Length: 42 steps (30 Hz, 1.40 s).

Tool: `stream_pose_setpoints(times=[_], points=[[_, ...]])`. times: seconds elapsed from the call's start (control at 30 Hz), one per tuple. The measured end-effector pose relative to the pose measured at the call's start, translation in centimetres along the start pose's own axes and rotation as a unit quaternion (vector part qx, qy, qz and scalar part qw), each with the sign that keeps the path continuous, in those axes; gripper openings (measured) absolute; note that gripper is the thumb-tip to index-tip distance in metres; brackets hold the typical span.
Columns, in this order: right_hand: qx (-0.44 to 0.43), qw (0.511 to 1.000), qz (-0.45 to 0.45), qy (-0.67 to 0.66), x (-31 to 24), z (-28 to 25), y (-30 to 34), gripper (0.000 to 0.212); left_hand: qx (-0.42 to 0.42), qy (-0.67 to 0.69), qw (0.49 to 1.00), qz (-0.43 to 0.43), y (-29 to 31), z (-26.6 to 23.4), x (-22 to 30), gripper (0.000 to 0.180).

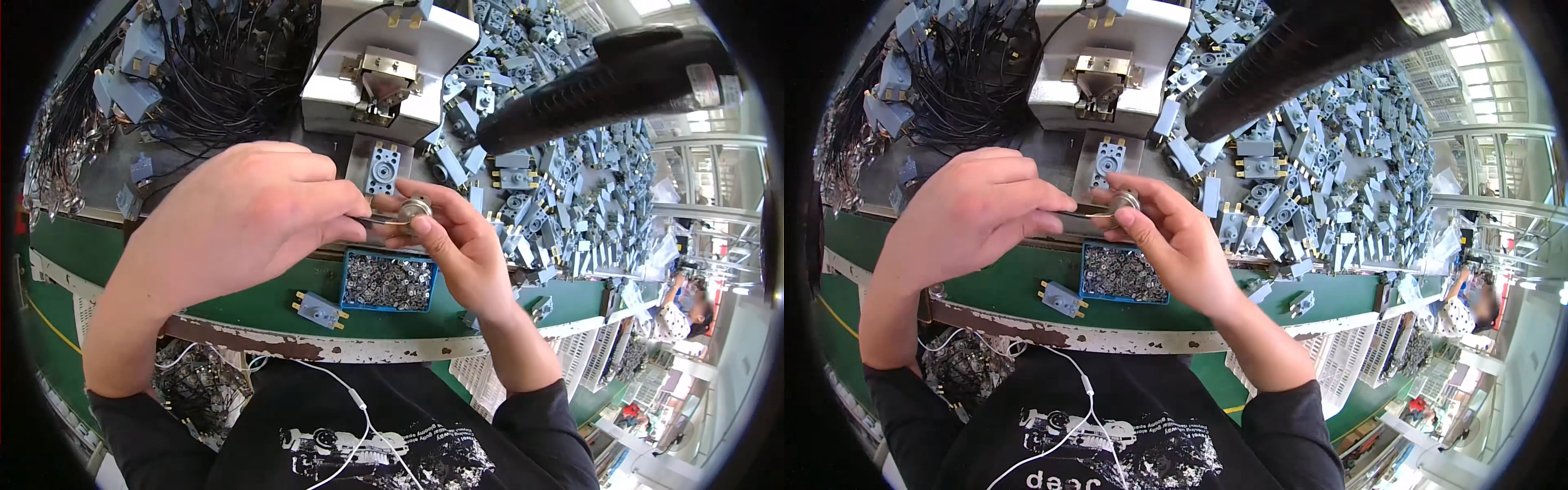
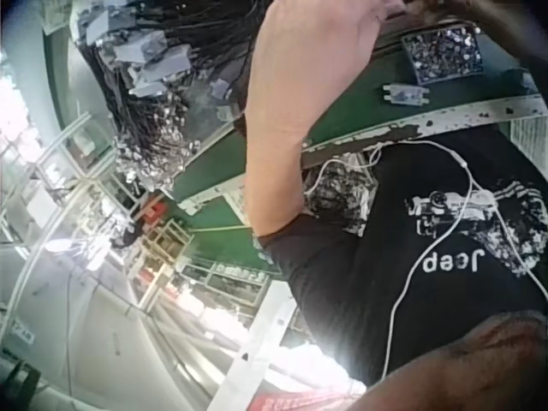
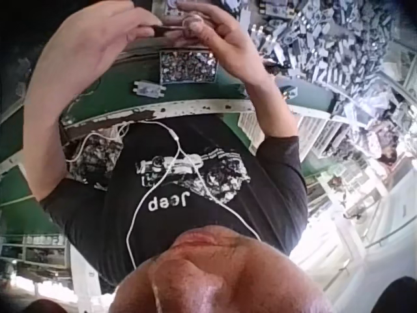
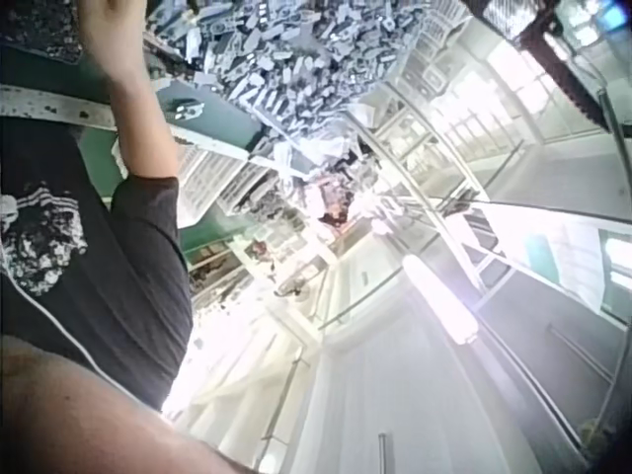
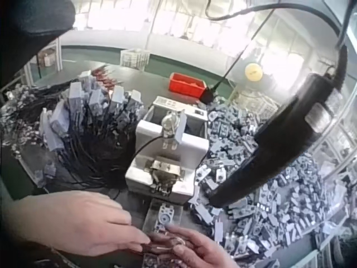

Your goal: Assembling small electronic components onto a circuit board and securing them with metal connectors and an electric screwdriver.

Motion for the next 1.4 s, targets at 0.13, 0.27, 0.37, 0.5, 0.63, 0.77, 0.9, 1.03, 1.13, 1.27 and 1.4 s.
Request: stream_pose_setpoints(times=[0.13,0.27,0.37,0.5,0.63,0.77,0.9,1.03,1.13,1.27,1.4], points=[[0.044,0.996,0.002,0.076,0.1,-0.5,0.4,0.031,-0.002,0.019,1.000,-0.008,0.3,0.2,0.2,0.014],[-0.069,0.944,0.129,0.297,-0.8,1.3,-1.6,0.017,-0.003,-0.039,0.998,0.042,-0.3,-0.1,1.7,0.014],[0.090,0.960,-0.147,0.221,-4.6,0.2,-1.3,0.020,0.045,0.082,0.995,-0.039,0.3,0.2,0.0,0.014],[0.089,0.933,-0.093,-0.337,-0.3,1.1,-0.9,0.026,0.040,0.204,0.977,-0.053,0.5,2.2,-1.0,0.015],[0.067,0.972,0.002,-0.226,0.3,-0.2,-0.4,0.028,0.092,0.154,0.983,-0.051,0.6,1.1,-0.7,0.019],[-0.025,0.992,-0.030,-0.121,-1.1,-0.6,0.1,0.040,0.125,0.068,0.990,0.001,0.5,0.2,0.4,0.025],[-0.026,0.999,0.029,0.015,-1.5,-0.1,0.7,0.041,0.111,0.013,0.994,0.015,0.6,0.3,0.7,0.029],[-0.010,0.999,0.027,-0.015,-1.7,-0.3,1.2,0.039,0.130,0.000,0.991,-0.005,0.5,0.5,0.8,0.029],[-0.010,0.999,-0.005,-0.049,-1.3,-0.1,1.6,0.039,0.128,0.097,0.986,-0.050,0.7,0.4,-0.3,0.021],[0.000,0.999,-0.026,-0.043,-1.0,0.1,1.6,0.039,0.148,0.096,0.984,-0.011,0.9,0.8,-0.3,0.026],[-0.004,0.999,0.003,-0.040,-0.8,-0.4,0.7,0.039,0.133,0.134,0.982,-0.009,0.6,0.9,-0.1,0.027]])
Point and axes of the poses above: each hand's wrist, its own y-axis away from the middle knuckle, its own z-axis out of the palm, x = y × z, the point moved 8 cm from there along -y, towards the middle knuckle, and after that the axes turned 15 degrees about -y, right-handed, at the moved point
